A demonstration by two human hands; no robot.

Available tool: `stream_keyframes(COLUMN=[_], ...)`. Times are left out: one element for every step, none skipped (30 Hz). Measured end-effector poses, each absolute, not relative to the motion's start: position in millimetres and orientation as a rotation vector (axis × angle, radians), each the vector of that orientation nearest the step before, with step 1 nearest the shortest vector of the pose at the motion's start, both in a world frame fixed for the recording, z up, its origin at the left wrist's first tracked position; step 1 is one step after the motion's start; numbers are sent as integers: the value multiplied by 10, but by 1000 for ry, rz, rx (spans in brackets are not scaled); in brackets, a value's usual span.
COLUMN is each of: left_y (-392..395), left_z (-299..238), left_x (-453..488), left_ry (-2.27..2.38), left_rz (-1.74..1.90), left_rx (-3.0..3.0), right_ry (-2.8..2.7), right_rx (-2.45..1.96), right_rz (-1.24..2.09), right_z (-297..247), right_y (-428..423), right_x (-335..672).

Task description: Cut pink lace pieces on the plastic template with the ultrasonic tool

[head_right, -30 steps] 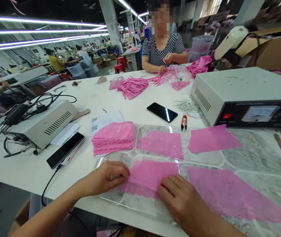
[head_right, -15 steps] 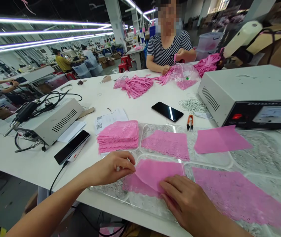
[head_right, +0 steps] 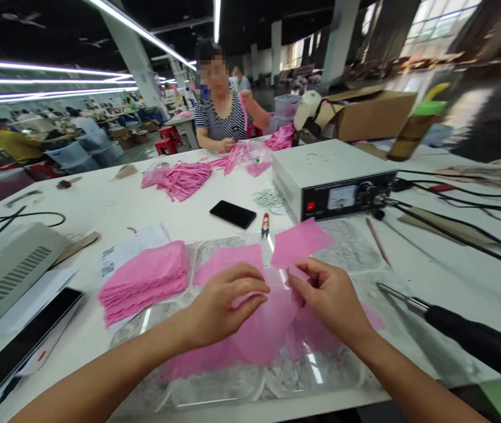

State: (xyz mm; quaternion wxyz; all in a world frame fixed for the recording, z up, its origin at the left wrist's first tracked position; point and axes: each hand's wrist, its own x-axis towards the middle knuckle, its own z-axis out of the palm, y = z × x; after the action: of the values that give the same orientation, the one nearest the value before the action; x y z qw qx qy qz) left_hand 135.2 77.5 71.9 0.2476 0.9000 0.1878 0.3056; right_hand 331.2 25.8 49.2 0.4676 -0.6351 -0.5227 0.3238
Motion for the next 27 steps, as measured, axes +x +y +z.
stream_keyframes(left_y=[752, 728, 706, 686, 668, 652, 637, 623, 608, 594, 579, 565, 554, 547, 547, 555, 571, 594, 621, 650, 675, 692, 696, 685, 660, 623, 577], left_z=[642, 571, 510, 460, 422, 394, 374, 360, 348, 336, 323, 309, 293, 277, 261, 247, 235, 228, 226, 228, 236, 248, 262, 277, 291, 301, 305], left_x=[1379, 1401, 1421, 1442, 1466, 1493, 1524, 1558, 1593, 1628, 1661, 1691, 1718, 1739, 1755, 1766, 1771, 1771, 1766, 1757, 1745, 1733, 1722, 1713, 1710, 1712, 1722], left_ry=[484, 475, 456, 434, 403, 361, 316, 274, 239, 212, 193, 185, 182, 182, 192, 220, 276, 360, 462, 572, 668, 735, 765, 764, 737, 692, 643], left_rz=[825, 788, 751, 707, 661, 618, 575, 538, 504, 470, 439, 415, 398, 383, 370, 364, 369, 379, 385, 389, 385, 374, 359, 349, 349, 349, 346], left_rx=[2510, 2566, 2618, 2660, 2694, 2719, 2738, 2753, 2765, 2777, 2788, 2797, 2806, 2814, 2818, 2817, 2811, 2797, 2774, 2743, 2710, 2682, 2665, 2661, 2670, 2685, 2704], right_ry=[-1232, -1178, -1130, -1089, -1057, -1031, -1010, -995, -983, -977, -974, -976, -982, -990, -997, -1006, -1014, -1022, -1028, -1034, -1038, -1039, -1041, -1045, -1052, -1059, -1067], right_rx=[-1596, -1632, -1665, -1694, -1718, -1737, -1752, -1763, -1772, -1777, -1780, -1781, -1781, -1782, -1783, -1784, -1785, -1784, -1782, -1781, -1781, -1784, -1790, -1800, -1811, -1823, -1835], right_rz=[746, 703, 664, 635, 616, 607, 602, 602, 603, 604, 606, 610, 617, 624, 630, 636, 644, 650, 656, 661, 662, 658, 652, 644, 638, 632, 627], right_z=[449, 399, 346, 292, 241, 195, 155, 123, 99, 83, 73, 69, 67, 66, 64, 59, 49, 36, 20, 1, -18, -36, -50, -61, -67, -68, -65], right_y=[218, 172, 126, 83, 44, 11, -14, -32, -45, -54, -61, -67, -75, -83, -94, -106, -118, -131, -143, -154, -165, -174, -183, -192, -199, -205, -209], right_x=[3442, 3559, 3661, 3745, 3812, 3861, 3897, 3922, 3939, 3952, 3963, 3973, 3983, 3993, 4003, 4013, 4021, 4027, 4030, 4032, 4032, 4031, 4031, 4031, 4032, 4034, 4037])
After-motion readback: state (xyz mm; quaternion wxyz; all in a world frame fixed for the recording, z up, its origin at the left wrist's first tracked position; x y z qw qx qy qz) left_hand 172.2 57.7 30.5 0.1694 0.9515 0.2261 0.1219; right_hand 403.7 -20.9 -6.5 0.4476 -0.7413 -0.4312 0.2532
